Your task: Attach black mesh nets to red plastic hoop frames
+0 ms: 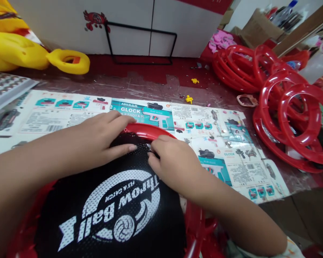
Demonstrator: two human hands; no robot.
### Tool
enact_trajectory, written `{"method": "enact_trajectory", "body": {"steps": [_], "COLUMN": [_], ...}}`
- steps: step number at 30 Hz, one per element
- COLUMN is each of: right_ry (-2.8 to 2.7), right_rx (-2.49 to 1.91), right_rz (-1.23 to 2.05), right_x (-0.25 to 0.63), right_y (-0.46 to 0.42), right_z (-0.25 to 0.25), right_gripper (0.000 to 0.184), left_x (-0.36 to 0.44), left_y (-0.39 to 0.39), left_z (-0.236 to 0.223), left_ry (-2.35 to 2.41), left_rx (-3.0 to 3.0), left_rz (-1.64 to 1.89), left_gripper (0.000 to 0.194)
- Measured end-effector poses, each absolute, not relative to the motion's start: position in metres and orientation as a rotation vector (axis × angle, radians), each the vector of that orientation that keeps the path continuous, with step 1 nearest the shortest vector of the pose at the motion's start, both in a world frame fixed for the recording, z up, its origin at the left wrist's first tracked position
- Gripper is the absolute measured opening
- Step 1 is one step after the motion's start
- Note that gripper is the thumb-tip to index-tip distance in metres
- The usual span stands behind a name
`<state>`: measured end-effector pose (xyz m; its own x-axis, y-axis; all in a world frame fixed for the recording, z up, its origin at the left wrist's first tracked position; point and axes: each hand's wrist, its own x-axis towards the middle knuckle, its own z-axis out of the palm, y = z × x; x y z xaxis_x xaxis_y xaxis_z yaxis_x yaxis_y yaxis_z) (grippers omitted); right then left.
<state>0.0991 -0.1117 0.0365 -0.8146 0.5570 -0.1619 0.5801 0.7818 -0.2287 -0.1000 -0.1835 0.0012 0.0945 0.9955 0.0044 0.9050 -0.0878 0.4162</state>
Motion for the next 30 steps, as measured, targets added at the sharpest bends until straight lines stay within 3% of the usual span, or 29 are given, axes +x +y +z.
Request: {"method": "enact_trajectory", "body": {"steps": [3,8,15,30], "right_ry": [2.884,3.002,3.151,3.081], "right_rx": [1.062,0.822,0.661,0.757], "right_rz": [-0.667,-0.951,-0.404,-0.448], "right_x": [0.102,0.105,0.107,0.105], "right_y": [-0.105,-0.089,-0.078,-0.073], "right_z": [0.042,0.043,0.031,0.027], "right_gripper": [0.012,0.035,0.03,0.03], "left_x": [-0.087,-0.079,-0.083,-0.082], "left_y": [-0.175,-0.169,-0.168,-0.166], "left_z": [0.001,0.003,-0.002,-0.006], "left_ry": [1.814,1.746,1.672,1.65], "left_rx": [1.997,1.924,2.046,2.272], "left_rz": [0.561,0.674,0.669,0.593], "left_gripper": [0.044,0.027,0.021,0.035]}}
